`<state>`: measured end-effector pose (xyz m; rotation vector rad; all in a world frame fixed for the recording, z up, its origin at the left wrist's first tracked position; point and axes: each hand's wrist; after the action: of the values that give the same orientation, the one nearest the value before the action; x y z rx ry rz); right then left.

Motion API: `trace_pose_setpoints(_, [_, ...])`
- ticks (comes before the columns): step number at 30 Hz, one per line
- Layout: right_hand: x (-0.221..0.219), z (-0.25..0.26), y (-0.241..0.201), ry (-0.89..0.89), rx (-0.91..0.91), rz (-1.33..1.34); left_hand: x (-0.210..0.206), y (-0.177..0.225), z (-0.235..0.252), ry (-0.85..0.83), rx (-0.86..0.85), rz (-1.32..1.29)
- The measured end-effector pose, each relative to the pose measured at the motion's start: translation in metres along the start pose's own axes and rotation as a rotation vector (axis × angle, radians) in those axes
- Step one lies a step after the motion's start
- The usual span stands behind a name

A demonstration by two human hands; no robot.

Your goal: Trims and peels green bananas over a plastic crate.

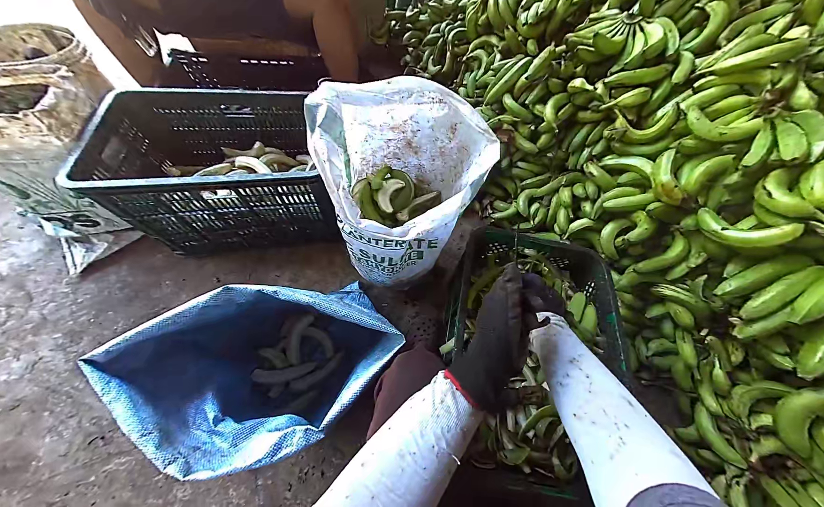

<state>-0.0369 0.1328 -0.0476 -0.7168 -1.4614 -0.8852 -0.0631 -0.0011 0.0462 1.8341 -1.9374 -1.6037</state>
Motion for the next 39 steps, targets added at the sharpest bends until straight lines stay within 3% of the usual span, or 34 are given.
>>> trace_pose_setpoints(1, [0.030, 0.009, -0.001, -0.233, -0.066, 0.047, 0.002, 0.000, 0.002, 0.010, -0.004, 0.002])
trace_pose_setpoints(3, [0.035, 0.018, 0.001, -0.281, -0.165, 0.124, 0.006, 0.000, 0.007, 0.003, -0.016, -0.004])
trace_pose_setpoints(8, [-0.003, 0.010, -0.003, -0.059, -0.174, 0.164, 0.012, -0.004, 0.013, -0.033, -0.057, -0.061])
trace_pose_setpoints(10, [0.010, 0.002, -0.003, -0.042, -0.161, 0.221, 0.010, -0.003, 0.013, -0.026, -0.063, -0.034])
trace_pose_setpoints(15, [-0.017, -0.008, 0.024, 0.168, -0.130, 0.422, 0.009, -0.011, 0.015, -0.078, -0.114, 0.035])
trace_pose_setpoints(18, [-0.007, -0.011, 0.042, 0.257, -0.292, 0.945, 0.007, -0.016, 0.017, -0.077, -0.154, 0.110])
trace_pose_setpoints(21, [0.017, -0.008, 0.061, 0.359, -0.730, 2.106, 0.007, -0.022, 0.017, -0.100, -0.210, 0.223])
trace_pose_setpoints(22, [0.022, -0.005, 0.072, 0.367, -0.776, 2.352, 0.007, -0.023, 0.016, -0.125, -0.241, 0.262])
trace_pose_setpoints(23, [0.025, 0.000, 0.082, 0.352, -0.733, 2.435, 0.006, -0.024, 0.017, -0.164, -0.274, 0.293])
trace_pose_setpoints(24, [0.021, 0.006, 0.094, 0.314, -0.615, 2.412, 0.004, -0.025, 0.016, -0.193, -0.297, 0.321])
trace_pose_setpoints(26, [0.030, 0.002, 0.113, 0.280, -0.398, 2.065, -0.001, -0.031, 0.010, -0.215, -0.308, 0.382])
trace_pose_setpoints(28, [0.049, -0.022, 0.131, 0.260, -0.319, 1.849, -0.006, -0.040, 0.003, -0.236, -0.319, 0.427])
trace_pose_setpoints(31, [0.060, -0.048, 0.158, 0.396, -0.216, 2.146, -0.006, -0.056, -0.008, -0.318, -0.386, 0.502])
trace_pose_setpoints(36, [0.038, -0.080, 0.178, 0.508, -0.443, 1.908, -0.004, -0.083, -0.031, -0.494, -0.494, 0.639])
trace_pose_setpoints(39, [0.043, -0.099, 0.171, 0.561, -0.618, 2.081, -0.005, -0.099, -0.040, -0.536, -0.585, 0.733])
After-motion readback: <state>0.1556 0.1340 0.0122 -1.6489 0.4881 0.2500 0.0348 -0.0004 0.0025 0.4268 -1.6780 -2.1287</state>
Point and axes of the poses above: each hand's wrist, its own z-axis towards the middle knuckle, its own x-axis out of the back of the hand, y = z × x, and after that the axes turned 14 degrees about y, right-handed
